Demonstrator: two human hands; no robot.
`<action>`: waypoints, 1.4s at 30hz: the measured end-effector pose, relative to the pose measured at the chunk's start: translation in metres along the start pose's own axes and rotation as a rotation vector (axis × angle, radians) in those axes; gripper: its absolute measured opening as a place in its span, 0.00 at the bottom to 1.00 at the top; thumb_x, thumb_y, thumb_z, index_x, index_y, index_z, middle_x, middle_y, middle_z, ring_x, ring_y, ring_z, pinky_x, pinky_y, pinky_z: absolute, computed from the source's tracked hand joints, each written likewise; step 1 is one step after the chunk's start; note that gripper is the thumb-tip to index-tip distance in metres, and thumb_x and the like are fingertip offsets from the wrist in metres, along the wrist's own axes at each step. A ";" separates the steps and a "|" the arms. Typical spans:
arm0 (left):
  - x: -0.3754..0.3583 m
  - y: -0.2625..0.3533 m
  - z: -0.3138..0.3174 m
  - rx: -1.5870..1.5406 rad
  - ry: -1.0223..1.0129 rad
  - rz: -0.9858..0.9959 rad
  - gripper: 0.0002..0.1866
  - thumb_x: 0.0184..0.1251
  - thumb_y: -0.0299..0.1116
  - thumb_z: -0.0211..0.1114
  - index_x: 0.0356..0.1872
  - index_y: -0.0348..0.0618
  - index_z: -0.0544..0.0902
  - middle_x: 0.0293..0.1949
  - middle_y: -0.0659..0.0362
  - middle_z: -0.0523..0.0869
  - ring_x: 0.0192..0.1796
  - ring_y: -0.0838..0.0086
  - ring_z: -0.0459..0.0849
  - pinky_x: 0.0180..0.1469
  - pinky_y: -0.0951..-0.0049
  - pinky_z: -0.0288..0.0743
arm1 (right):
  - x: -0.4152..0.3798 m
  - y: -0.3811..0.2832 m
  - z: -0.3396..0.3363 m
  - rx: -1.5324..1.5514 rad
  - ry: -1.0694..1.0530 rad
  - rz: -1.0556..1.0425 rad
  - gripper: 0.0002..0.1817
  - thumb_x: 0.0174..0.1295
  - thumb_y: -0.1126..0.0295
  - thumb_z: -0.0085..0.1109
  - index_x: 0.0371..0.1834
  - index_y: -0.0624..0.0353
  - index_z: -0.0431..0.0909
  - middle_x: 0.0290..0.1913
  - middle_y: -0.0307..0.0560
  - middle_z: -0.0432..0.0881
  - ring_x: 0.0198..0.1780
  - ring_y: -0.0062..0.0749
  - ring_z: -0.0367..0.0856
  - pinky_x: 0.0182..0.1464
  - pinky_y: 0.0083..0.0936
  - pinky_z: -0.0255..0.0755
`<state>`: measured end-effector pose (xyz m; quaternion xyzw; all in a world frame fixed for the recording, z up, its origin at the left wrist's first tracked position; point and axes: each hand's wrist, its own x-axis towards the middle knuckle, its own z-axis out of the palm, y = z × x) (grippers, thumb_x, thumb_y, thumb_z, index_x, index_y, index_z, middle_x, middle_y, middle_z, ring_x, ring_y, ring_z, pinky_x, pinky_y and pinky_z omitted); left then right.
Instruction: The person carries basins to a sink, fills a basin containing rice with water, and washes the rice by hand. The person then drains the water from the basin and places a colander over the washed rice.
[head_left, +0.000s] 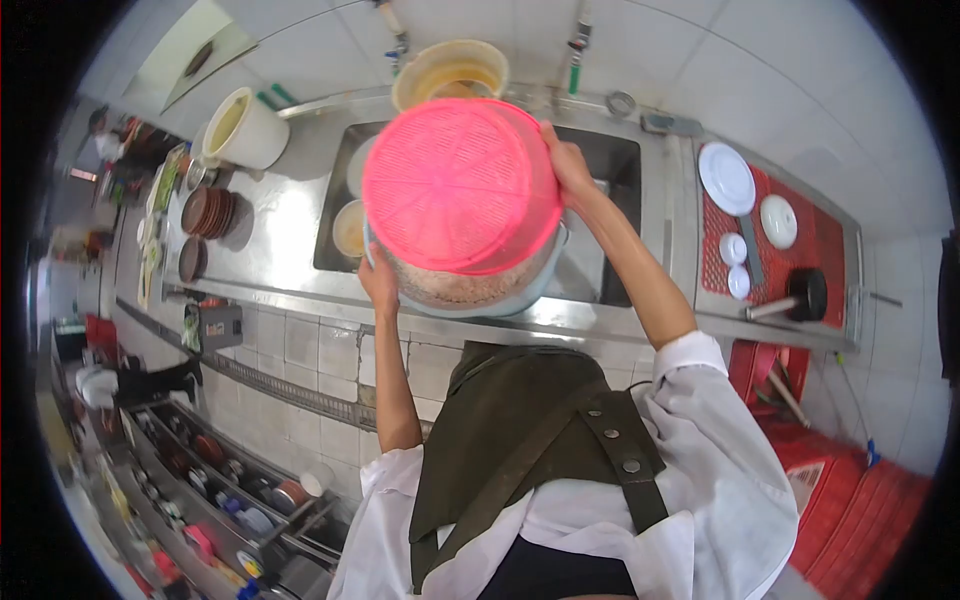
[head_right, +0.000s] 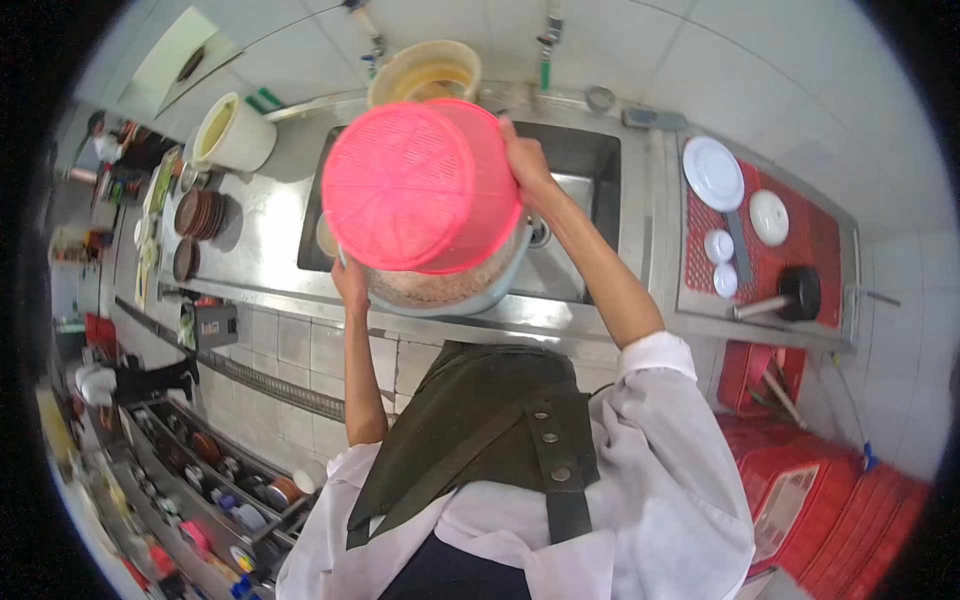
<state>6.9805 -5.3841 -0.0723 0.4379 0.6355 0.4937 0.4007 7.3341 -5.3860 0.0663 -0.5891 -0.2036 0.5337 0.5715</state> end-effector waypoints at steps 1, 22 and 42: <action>-0.002 0.003 0.002 0.012 -0.029 0.004 0.26 0.75 0.48 0.55 0.45 0.28 0.82 0.39 0.51 0.86 0.41 0.71 0.80 0.46 0.67 0.73 | 0.002 -0.004 -0.001 0.028 -0.029 -0.026 0.33 0.71 0.44 0.50 0.41 0.71 0.83 0.38 0.50 0.85 0.38 0.29 0.81 0.43 0.32 0.76; 0.006 -0.004 -0.003 0.042 -0.126 0.127 0.28 0.67 0.42 0.66 0.60 0.30 0.77 0.56 0.51 0.82 0.55 0.64 0.80 0.58 0.65 0.72 | 0.029 0.011 0.028 -0.040 -0.013 -0.247 0.31 0.70 0.47 0.50 0.40 0.73 0.83 0.35 0.58 0.85 0.40 0.37 0.84 0.44 0.37 0.74; -0.037 0.014 -0.035 -0.018 -0.120 0.164 0.34 0.75 0.48 0.54 0.72 0.37 0.58 0.68 0.51 0.68 0.68 0.62 0.69 0.64 0.59 0.69 | -0.206 0.058 0.101 -0.224 -0.480 -0.966 0.09 0.60 0.74 0.57 0.42 0.65 0.73 0.35 0.51 0.76 0.40 0.45 0.77 0.49 0.42 0.68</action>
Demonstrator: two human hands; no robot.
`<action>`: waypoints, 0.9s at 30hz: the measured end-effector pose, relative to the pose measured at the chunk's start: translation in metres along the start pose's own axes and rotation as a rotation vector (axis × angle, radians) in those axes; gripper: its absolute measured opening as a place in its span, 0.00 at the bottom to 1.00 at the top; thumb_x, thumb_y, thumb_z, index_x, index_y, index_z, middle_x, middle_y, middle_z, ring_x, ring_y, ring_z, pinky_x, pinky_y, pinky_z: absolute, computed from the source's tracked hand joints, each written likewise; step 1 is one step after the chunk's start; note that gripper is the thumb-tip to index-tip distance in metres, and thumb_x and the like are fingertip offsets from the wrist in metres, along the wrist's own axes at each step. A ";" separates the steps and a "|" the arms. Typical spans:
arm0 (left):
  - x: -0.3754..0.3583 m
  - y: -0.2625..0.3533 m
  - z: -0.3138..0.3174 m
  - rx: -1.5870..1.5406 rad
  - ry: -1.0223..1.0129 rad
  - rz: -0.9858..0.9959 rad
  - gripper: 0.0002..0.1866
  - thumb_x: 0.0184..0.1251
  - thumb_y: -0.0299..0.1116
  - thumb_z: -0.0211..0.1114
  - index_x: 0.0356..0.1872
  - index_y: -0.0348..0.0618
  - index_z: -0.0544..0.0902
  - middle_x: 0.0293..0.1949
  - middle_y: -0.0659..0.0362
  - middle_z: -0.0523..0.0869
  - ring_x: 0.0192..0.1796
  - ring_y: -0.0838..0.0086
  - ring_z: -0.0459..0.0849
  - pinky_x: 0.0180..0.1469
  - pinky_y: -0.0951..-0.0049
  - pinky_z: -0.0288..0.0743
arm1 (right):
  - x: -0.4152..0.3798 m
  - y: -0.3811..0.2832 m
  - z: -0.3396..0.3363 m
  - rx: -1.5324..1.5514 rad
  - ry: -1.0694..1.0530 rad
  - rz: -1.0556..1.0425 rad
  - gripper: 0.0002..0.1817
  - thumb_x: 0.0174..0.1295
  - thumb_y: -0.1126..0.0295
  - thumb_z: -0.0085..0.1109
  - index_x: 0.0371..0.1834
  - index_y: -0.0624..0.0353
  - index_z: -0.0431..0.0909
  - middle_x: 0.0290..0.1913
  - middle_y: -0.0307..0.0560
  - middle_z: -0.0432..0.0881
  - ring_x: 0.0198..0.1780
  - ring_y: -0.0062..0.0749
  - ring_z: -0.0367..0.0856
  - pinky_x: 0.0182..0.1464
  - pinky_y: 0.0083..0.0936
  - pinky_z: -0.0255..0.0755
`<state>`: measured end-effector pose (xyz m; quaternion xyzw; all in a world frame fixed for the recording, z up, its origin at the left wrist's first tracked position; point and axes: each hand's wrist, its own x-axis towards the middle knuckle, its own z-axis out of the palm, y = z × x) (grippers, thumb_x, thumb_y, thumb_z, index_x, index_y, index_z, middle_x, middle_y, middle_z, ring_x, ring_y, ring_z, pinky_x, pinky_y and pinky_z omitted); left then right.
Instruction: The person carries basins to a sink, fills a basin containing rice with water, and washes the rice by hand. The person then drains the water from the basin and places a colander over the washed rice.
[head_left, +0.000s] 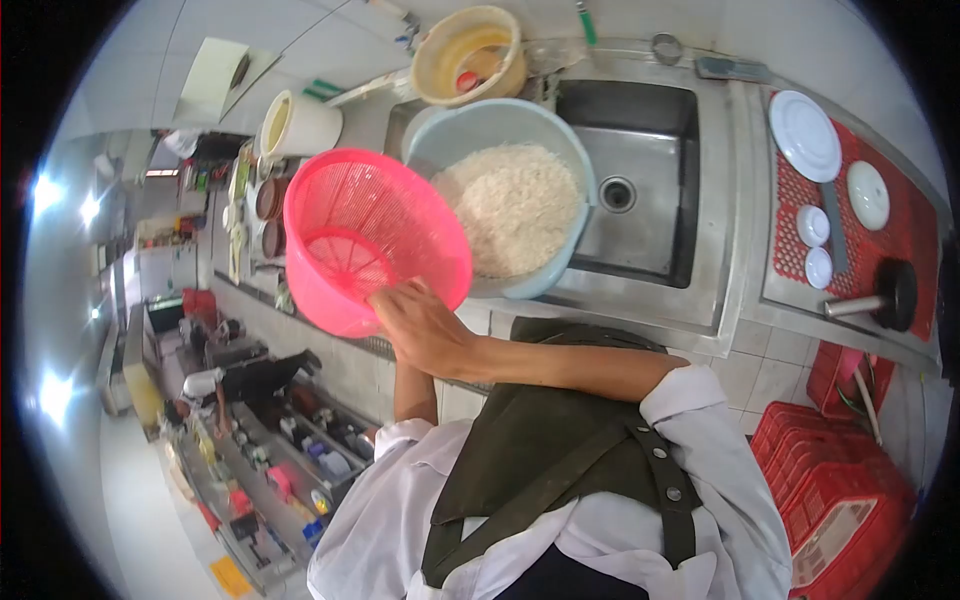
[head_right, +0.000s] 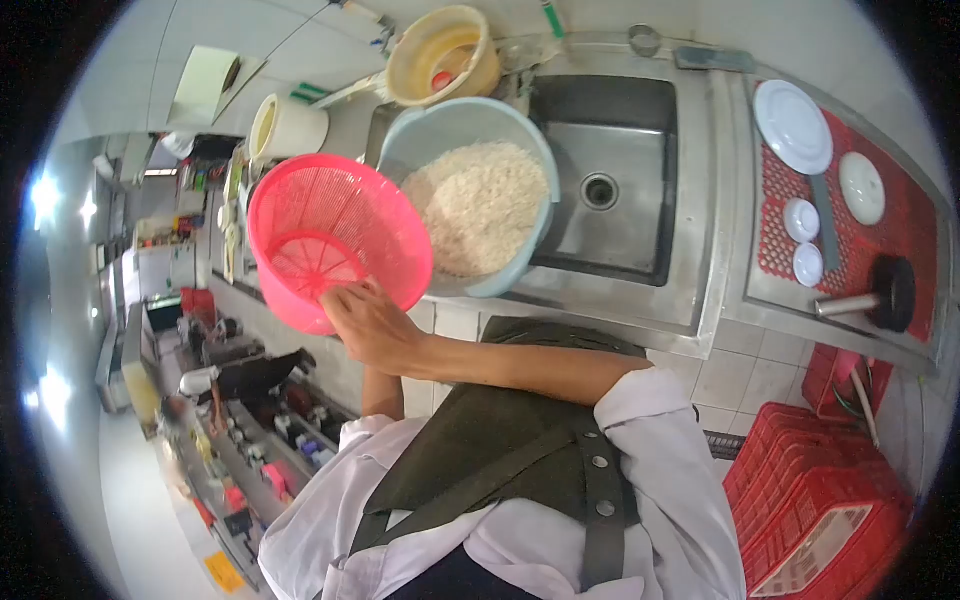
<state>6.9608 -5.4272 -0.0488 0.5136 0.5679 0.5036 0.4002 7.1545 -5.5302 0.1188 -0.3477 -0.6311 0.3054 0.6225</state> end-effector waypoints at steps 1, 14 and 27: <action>-0.005 0.000 -0.008 0.010 -0.001 -0.011 0.34 0.75 0.48 0.54 0.73 0.37 0.58 0.68 0.51 0.67 0.68 0.62 0.69 0.64 0.59 0.69 | -0.002 0.002 0.006 -0.094 0.004 -0.061 0.11 0.57 0.75 0.58 0.43 0.65 0.74 0.36 0.49 0.77 0.42 0.43 0.78 0.51 0.42 0.67; -0.010 -0.025 -0.027 -0.058 -0.116 -0.011 0.37 0.75 0.49 0.53 0.75 0.40 0.53 0.73 0.51 0.61 0.71 0.61 0.65 0.66 0.59 0.68 | 0.012 0.033 -0.052 0.244 0.245 0.217 0.08 0.62 0.71 0.58 0.41 0.63 0.78 0.33 0.47 0.80 0.33 0.31 0.78 0.40 0.33 0.71; 0.047 -0.030 0.019 0.107 0.130 -0.225 0.28 0.79 0.49 0.45 0.46 0.28 0.81 0.40 0.57 0.82 0.42 0.72 0.74 0.46 0.70 0.69 | 0.028 0.178 -0.180 0.345 0.689 0.812 0.20 0.70 0.60 0.46 0.28 0.66 0.77 0.27 0.36 0.75 0.31 0.20 0.68 0.35 0.24 0.64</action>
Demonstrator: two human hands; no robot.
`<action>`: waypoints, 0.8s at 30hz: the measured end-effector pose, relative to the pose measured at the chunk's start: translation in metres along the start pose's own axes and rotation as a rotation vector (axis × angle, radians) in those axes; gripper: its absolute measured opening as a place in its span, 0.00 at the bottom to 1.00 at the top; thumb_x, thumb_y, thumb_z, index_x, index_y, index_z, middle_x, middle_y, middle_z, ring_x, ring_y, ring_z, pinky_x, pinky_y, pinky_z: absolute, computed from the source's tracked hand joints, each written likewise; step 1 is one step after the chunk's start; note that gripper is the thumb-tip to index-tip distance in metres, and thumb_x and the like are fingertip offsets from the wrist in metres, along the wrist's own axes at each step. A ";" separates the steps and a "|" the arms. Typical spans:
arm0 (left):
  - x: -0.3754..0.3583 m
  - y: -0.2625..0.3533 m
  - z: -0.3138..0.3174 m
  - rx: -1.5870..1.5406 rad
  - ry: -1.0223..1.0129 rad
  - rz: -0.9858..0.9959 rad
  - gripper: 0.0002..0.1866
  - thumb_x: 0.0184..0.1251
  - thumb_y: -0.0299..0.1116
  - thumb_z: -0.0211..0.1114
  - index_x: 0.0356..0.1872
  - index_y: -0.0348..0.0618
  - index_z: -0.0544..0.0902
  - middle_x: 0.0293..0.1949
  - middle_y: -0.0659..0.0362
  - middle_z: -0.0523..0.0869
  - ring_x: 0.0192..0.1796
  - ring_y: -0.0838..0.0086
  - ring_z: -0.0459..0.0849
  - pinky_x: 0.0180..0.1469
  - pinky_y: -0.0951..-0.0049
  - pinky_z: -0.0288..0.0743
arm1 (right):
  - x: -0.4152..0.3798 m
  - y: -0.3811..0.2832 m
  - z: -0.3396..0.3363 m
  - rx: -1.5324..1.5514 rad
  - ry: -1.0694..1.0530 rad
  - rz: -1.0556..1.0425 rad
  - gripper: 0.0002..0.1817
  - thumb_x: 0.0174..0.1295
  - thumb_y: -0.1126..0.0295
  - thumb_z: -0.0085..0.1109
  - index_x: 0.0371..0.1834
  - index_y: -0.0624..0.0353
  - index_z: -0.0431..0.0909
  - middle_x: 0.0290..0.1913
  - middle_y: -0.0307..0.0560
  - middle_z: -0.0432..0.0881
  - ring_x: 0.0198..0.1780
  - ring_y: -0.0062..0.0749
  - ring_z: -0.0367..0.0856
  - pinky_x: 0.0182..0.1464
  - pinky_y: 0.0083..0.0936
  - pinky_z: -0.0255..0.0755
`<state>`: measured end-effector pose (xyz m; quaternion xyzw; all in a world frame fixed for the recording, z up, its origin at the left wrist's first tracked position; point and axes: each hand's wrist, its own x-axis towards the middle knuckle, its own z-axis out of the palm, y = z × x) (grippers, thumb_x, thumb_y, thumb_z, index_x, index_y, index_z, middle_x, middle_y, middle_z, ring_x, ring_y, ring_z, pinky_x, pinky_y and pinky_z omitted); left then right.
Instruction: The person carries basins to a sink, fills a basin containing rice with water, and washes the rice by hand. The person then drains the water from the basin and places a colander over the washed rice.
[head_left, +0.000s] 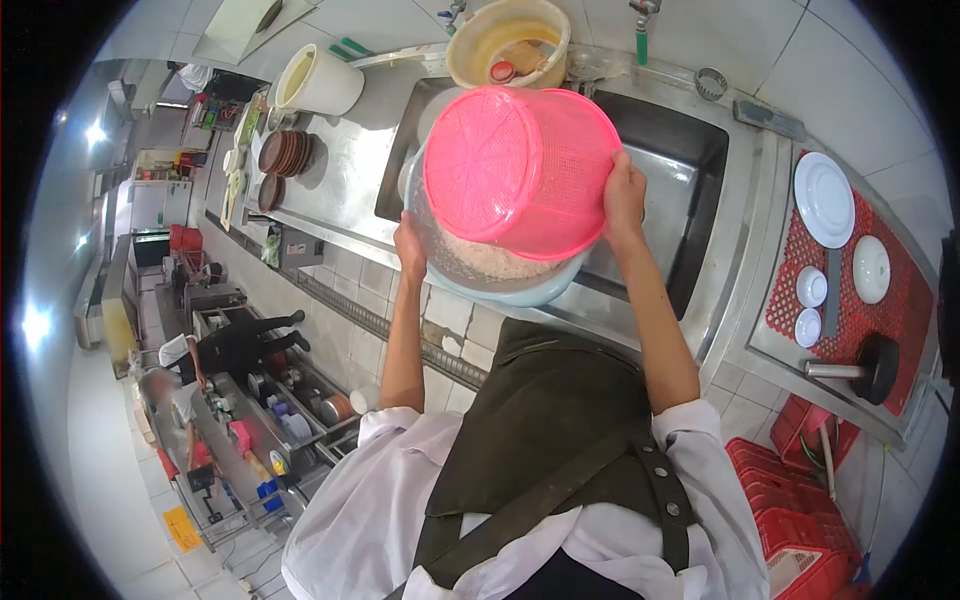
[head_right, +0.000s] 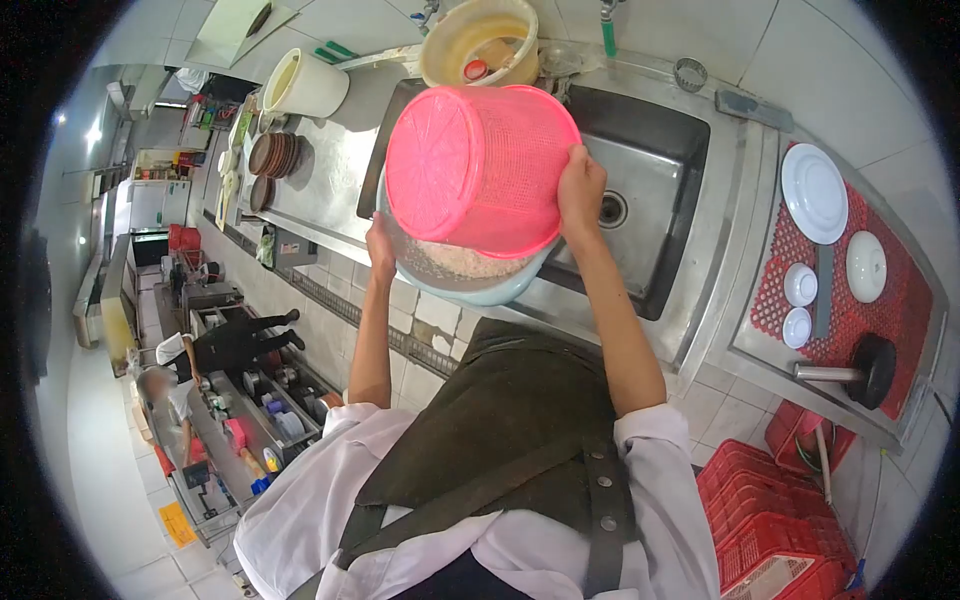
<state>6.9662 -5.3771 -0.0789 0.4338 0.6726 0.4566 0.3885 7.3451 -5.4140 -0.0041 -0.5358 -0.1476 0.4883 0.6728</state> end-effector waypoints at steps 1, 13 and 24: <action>-0.006 0.009 0.001 0.074 0.026 -0.008 0.29 0.79 0.49 0.45 0.45 0.27 0.81 0.39 0.57 0.82 0.41 0.72 0.74 0.46 0.69 0.68 | 0.000 -0.001 0.000 0.020 0.035 0.002 0.21 0.70 0.60 0.46 0.27 0.66 0.77 0.26 0.36 0.74 0.30 0.19 0.67 0.34 0.25 0.63; -0.012 0.024 0.004 0.407 0.063 0.124 0.31 0.78 0.51 0.44 0.45 0.25 0.81 0.35 0.46 0.86 0.39 0.64 0.81 0.46 0.63 0.71 | 0.009 -0.023 -0.006 0.144 0.058 -0.011 0.24 0.72 0.57 0.46 0.40 0.71 0.82 0.39 0.47 0.84 0.39 0.26 0.79 0.45 0.26 0.72; -0.014 0.018 0.005 0.308 0.081 0.140 0.30 0.78 0.50 0.45 0.38 0.27 0.81 0.28 0.51 0.83 0.33 0.68 0.76 0.40 0.63 0.70 | 0.004 -0.012 0.001 -0.085 -0.084 -0.166 0.27 0.74 0.53 0.47 0.43 0.72 0.82 0.38 0.46 0.84 0.40 0.24 0.78 0.46 0.25 0.72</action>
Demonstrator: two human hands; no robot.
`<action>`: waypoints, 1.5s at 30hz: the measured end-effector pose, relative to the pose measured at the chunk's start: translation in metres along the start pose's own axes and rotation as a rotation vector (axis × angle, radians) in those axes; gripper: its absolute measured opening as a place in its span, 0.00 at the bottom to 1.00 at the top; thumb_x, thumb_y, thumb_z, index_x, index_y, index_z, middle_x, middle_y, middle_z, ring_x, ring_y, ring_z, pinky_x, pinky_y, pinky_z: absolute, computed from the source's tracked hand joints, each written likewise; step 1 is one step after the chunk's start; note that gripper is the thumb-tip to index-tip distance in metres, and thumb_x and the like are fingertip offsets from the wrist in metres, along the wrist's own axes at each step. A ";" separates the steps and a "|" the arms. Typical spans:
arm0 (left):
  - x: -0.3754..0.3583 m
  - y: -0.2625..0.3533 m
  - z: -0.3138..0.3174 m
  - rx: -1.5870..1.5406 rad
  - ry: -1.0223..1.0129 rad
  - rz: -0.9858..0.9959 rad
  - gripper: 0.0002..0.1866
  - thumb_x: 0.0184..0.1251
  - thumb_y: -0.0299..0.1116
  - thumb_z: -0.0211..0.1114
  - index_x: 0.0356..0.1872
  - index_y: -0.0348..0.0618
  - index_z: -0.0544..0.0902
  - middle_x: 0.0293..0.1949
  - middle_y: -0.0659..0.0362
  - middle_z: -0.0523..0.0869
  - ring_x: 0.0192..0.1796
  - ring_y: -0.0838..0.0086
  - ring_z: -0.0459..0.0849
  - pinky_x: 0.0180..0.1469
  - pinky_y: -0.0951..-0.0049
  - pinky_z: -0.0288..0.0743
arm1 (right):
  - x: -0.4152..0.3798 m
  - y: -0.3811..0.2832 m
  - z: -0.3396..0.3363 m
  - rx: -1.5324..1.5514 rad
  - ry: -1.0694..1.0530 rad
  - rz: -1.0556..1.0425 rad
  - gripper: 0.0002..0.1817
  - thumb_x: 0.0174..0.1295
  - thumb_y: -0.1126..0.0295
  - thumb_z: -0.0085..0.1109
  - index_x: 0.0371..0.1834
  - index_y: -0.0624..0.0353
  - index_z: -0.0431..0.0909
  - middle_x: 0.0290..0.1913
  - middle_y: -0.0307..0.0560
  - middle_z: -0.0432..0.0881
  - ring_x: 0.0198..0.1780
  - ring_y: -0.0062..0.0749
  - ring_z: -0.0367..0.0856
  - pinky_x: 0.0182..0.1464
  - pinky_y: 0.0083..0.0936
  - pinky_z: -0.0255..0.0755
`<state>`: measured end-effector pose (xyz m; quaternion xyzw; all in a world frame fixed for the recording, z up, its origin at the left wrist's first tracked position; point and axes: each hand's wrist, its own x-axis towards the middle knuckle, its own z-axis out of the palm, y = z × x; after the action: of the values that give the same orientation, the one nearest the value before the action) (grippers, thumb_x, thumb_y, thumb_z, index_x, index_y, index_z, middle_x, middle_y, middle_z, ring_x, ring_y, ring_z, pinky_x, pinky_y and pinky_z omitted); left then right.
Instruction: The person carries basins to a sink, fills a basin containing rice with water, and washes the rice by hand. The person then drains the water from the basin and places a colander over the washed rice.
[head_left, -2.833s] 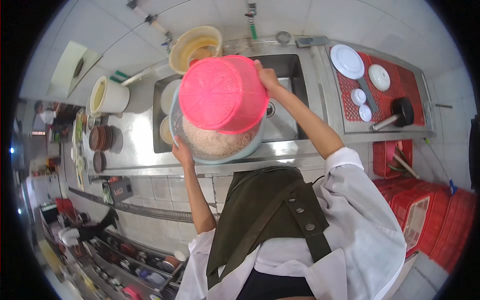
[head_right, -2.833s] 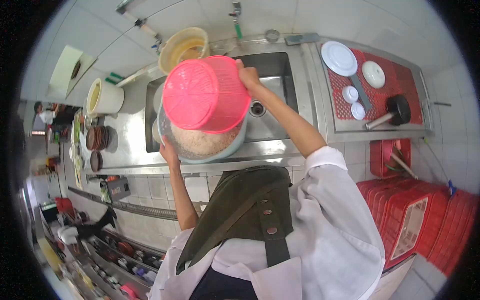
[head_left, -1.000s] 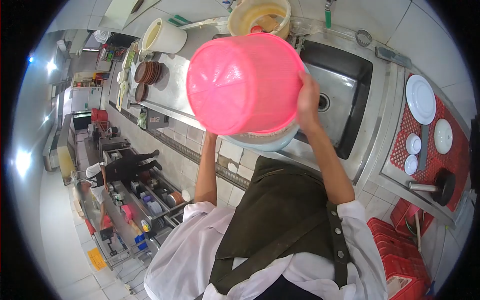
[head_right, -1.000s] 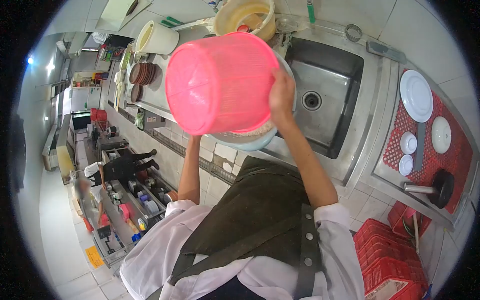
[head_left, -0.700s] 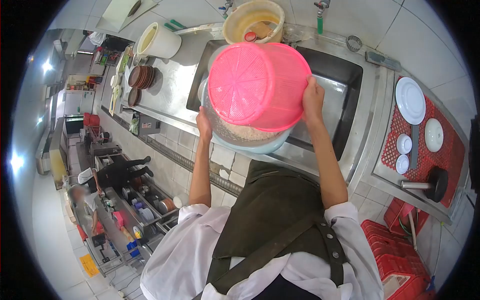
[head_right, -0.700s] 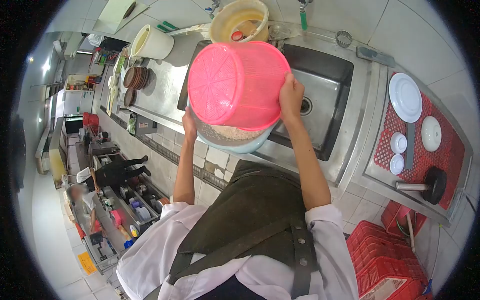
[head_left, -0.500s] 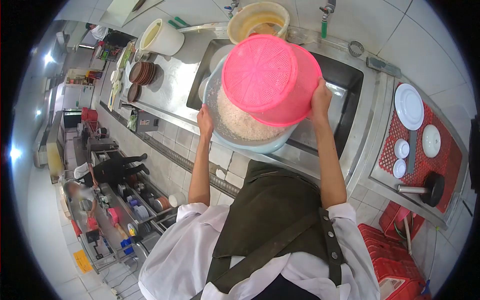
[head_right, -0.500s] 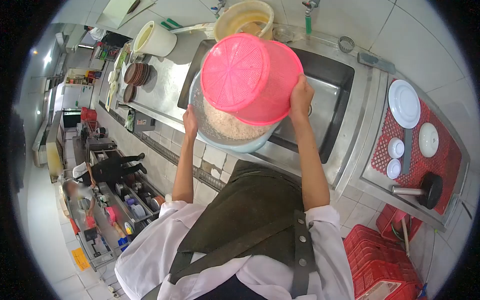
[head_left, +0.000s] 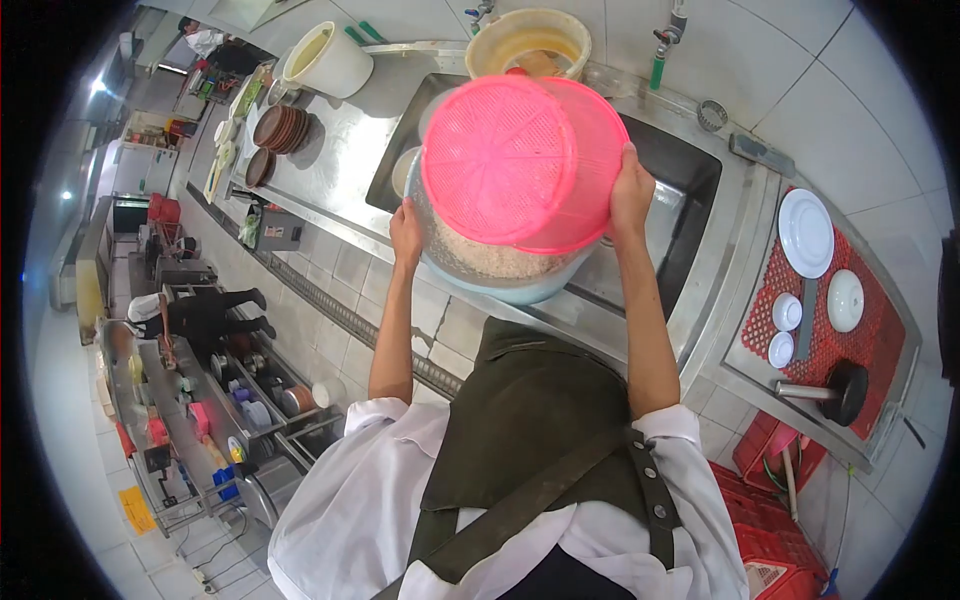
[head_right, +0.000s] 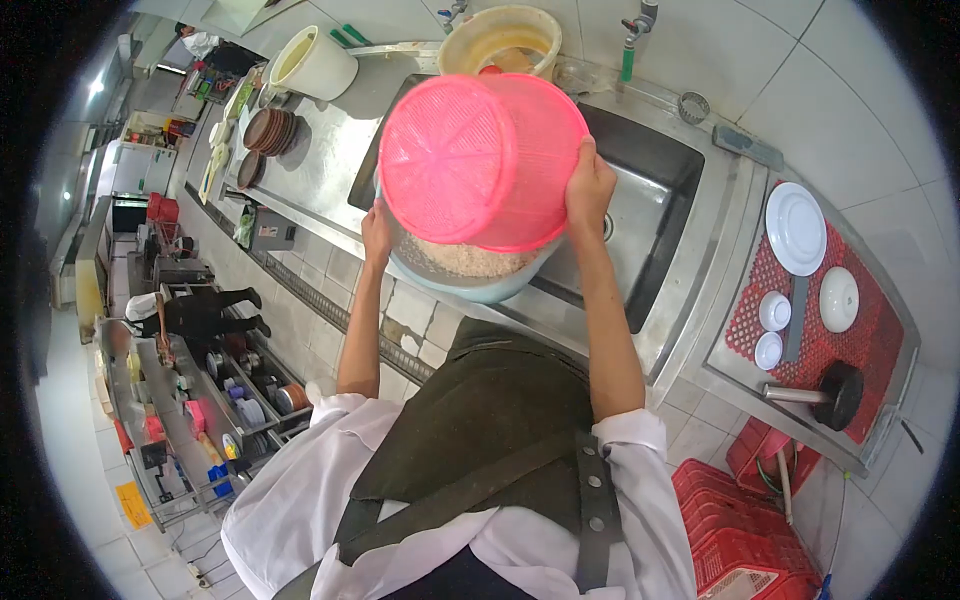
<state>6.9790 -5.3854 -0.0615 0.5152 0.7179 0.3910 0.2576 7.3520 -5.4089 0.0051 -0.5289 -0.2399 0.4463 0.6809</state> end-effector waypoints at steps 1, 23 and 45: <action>-0.002 0.006 0.000 -0.013 0.003 -0.001 0.30 0.78 0.51 0.45 0.37 0.27 0.81 0.28 0.51 0.82 0.33 0.68 0.75 0.39 0.63 0.69 | 0.001 0.001 -0.001 -0.003 -0.006 -0.001 0.28 0.74 0.52 0.47 0.43 0.72 0.82 0.38 0.46 0.84 0.39 0.24 0.78 0.46 0.24 0.71; -0.004 0.012 0.000 0.008 0.015 -0.116 0.31 0.75 0.51 0.47 0.44 0.26 0.82 0.42 0.35 0.85 0.49 0.47 0.84 0.53 0.57 0.72 | -0.012 0.005 0.005 -0.049 0.136 0.024 0.28 0.75 0.53 0.46 0.42 0.74 0.82 0.36 0.45 0.83 0.37 0.25 0.78 0.42 0.27 0.72; -0.001 0.000 0.010 -0.035 0.102 -0.050 0.32 0.75 0.55 0.47 0.43 0.29 0.84 0.35 0.42 0.87 0.43 0.50 0.85 0.50 0.59 0.73 | -0.045 -0.061 0.032 0.079 0.111 -0.090 0.29 0.76 0.52 0.43 0.47 0.73 0.80 0.44 0.46 0.84 0.40 0.28 0.80 0.44 0.29 0.74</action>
<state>6.9874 -5.3837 -0.0671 0.4720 0.7358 0.4225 0.2393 7.3260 -5.4339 0.0789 -0.5142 -0.2073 0.3945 0.7329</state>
